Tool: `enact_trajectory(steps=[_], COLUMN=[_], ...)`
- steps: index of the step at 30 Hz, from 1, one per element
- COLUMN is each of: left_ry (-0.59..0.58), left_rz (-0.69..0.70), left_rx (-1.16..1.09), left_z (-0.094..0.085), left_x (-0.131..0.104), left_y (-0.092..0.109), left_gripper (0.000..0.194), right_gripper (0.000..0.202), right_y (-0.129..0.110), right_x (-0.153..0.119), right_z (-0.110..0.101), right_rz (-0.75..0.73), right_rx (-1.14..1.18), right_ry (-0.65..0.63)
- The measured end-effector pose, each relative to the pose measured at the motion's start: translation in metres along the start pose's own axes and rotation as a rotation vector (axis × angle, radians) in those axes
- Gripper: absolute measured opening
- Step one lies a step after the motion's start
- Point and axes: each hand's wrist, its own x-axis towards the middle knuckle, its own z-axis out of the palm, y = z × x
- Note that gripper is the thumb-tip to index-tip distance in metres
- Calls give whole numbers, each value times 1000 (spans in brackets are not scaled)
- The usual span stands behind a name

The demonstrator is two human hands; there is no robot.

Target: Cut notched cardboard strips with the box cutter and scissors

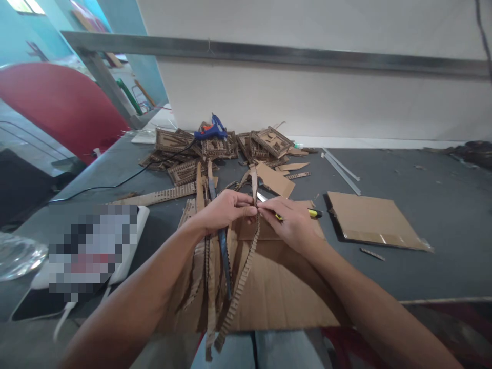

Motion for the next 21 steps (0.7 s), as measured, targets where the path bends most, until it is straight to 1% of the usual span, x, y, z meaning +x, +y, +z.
enact_trajectory(steps=[4, 8, 10, 14, 18, 21], left_ry=[5, 7, 16, -3, -21, -29], left_rz=[-5, 33, 50, 44, 30, 19], left_rx=[-2, -20, -24, 27, 84, 123], left_z=[1, 3, 4, 4, 3, 1], left_x=[1, 0, 0, -2, -4, -6], left_y=[0, 2, 3, 6, 11, 12], left_gripper=[22, 32, 35, 28, 23, 22], right_gripper=[12, 11, 11, 11, 12, 12], right_y=[-2, -2, -3, -4, -4, -5], right_x=[0, 0, 0, 2, 4, 5], right_z=[1, 0, 0, -2, 0, 1], right_rz=[-9, -6, 1, -3, -8, 9], right_rx=[-49, -69, -75, -99, -80, -44], right_ry=[6, 32, 26, 6, 41, 54])
